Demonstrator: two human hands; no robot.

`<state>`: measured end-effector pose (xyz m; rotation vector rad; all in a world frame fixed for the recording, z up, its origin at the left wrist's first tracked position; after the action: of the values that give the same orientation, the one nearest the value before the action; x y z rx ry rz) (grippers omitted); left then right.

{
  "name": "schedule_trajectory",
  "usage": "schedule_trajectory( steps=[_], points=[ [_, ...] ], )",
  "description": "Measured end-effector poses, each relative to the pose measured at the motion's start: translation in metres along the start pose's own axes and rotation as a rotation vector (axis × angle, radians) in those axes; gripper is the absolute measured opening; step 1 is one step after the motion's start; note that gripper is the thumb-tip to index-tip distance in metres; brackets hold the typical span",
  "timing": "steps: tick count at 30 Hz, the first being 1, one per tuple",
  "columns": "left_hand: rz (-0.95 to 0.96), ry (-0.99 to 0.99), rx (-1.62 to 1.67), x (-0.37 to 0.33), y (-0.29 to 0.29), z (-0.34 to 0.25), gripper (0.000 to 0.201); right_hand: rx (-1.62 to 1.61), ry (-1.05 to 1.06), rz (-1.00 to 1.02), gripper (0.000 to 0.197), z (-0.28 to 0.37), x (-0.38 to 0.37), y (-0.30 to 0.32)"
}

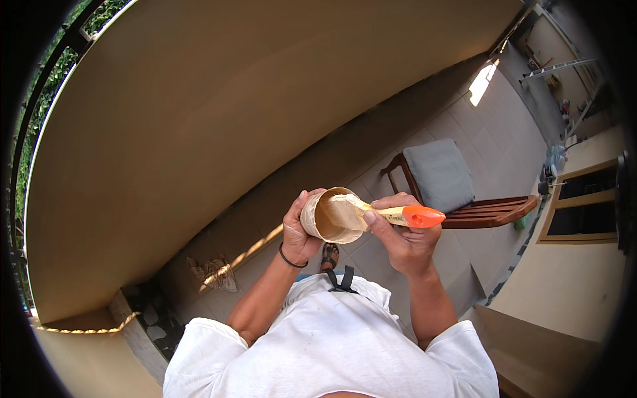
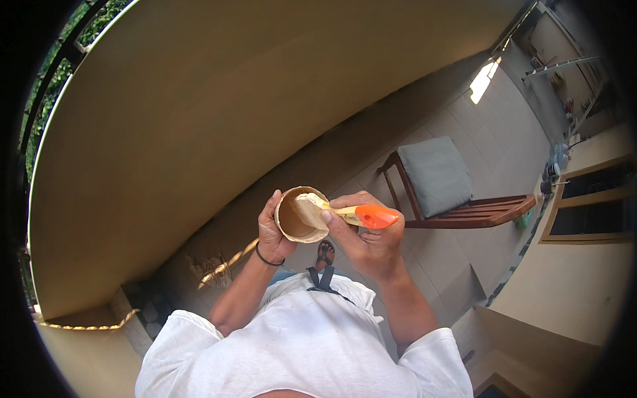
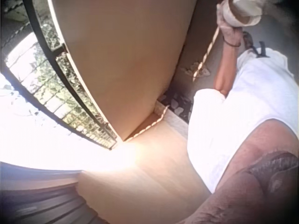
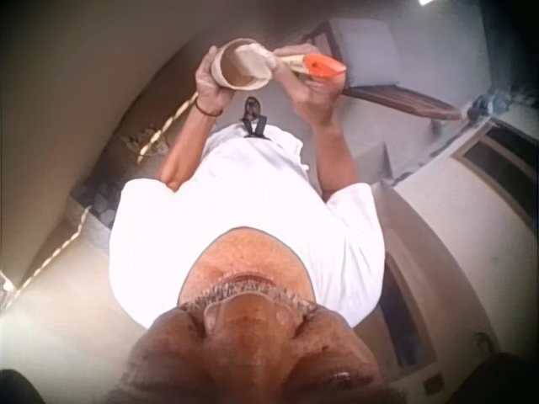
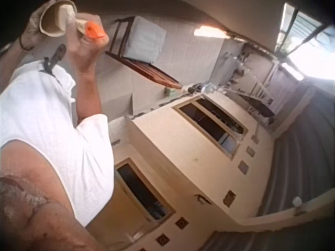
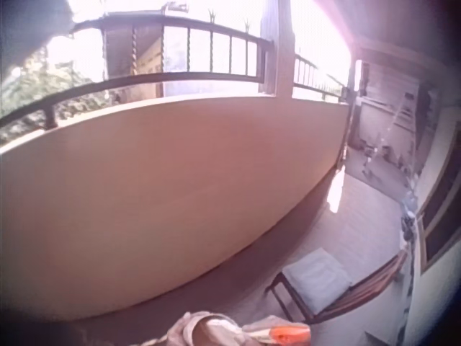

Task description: The person paints a ceiling using a paintbrush and a small container of paint. They repeatedly dip the brush into the container and apply paint to the ceiling surface in long strokes.

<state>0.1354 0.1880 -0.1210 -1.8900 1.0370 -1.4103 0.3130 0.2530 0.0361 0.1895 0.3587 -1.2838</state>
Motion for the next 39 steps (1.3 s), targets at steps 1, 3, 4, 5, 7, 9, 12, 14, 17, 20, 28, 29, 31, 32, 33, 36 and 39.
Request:
schedule_trajectory(
  steps=[1, 3, 4, 5, 7, 9, 12, 14, 17, 20, 28, 29, 31, 32, 33, 36, 39],
  points=[
    [0.003, 0.016, -0.002, -0.007, -0.004, 0.003, 0.046, -0.007, -0.044, 0.016, 0.012, -0.003, -0.003, 0.006],
    [-0.003, 0.043, 0.0, -0.017, -0.01, 0.008, 0.046, -0.109, -0.151, -0.006, 0.014, -0.006, -0.011, 0.021],
    [-0.007, 0.053, 0.003, -0.022, -0.014, 0.011, 0.046, -0.191, -0.181, -0.008, 0.015, -0.007, -0.014, 0.028],
    [0.012, 0.06, 0.005, -0.027, -0.018, 0.014, 0.046, -0.201, -0.255, -0.025, 0.016, -0.01, -0.018, 0.036],
    [-0.013, 0.08, 0.008, -0.039, -0.025, 0.019, 0.046, -0.312, -0.313, -0.062, 0.017, -0.014, -0.026, 0.049],
    [-0.007, 0.094, 0.01, -0.052, -0.032, 0.022, 0.045, -0.346, -0.314, -0.084, 0.015, -0.017, -0.033, 0.058],
    [-0.001, 0.113, 0.02, -0.072, -0.044, 0.022, 0.043, -0.388, -0.309, -0.133, 0.014, -0.025, -0.043, 0.063],
    [0.015, 0.115, 0.035, -0.087, -0.051, 0.016, 0.043, -0.37, -0.312, -0.156, 0.013, -0.031, -0.051, 0.062],
    [0.044, 0.155, 0.037, -0.111, -0.067, 0.012, 0.043, -0.336, -0.277, -0.251, 0.011, -0.04, -0.066, 0.062],
    [0.087, 0.19, 0.054, -0.135, -0.085, 0.002, 0.041, -0.277, -0.286, -0.279, 0.012, -0.05, -0.087, 0.062],
    [0.075, 0.286, 0.017, -0.202, -0.129, -0.026, 0.045, -0.377, -0.174, -0.293, 0.02, -0.097, -0.147, 0.063],
    [0.086, 0.3, 0.013, -0.212, -0.132, -0.03, 0.045, -0.435, -0.214, -0.32, 0.023, -0.108, -0.154, 0.063],
    [0.1, 0.295, 0.018, -0.228, -0.135, -0.035, 0.045, -0.556, -0.291, -0.354, 0.029, -0.127, -0.162, 0.061],
    [0.106, 0.281, 0.026, -0.238, -0.137, -0.035, 0.045, -0.614, -0.341, -0.352, 0.03, -0.138, -0.166, 0.06],
    [0.118, 0.28, 0.042, -0.248, -0.138, -0.035, 0.045, -0.703, -0.382, -0.385, 0.03, -0.148, -0.169, 0.06],
    [0.102, 0.226, 0.042, -0.274, -0.135, -0.03, 0.049, -0.991, -0.42, -0.414, 0.026, -0.181, -0.184, 0.064],
    [0.367, 0.308, 0.092, -0.296, -0.141, -0.031, 0.053, -1.244, -0.623, -0.689, 0.022, -0.224, -0.206, 0.082]
  ],
)
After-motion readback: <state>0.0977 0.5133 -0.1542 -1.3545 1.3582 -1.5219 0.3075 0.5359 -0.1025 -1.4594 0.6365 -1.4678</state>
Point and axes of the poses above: each hand's wrist, its own x-axis away from the middle knuckle, its own y-axis out of the back of the hand, z = x × y, the point moved 3 cm from there along -x, towards the middle knuckle, and after that the axes turned 10 degrees about -z, right-handed, at the moved point
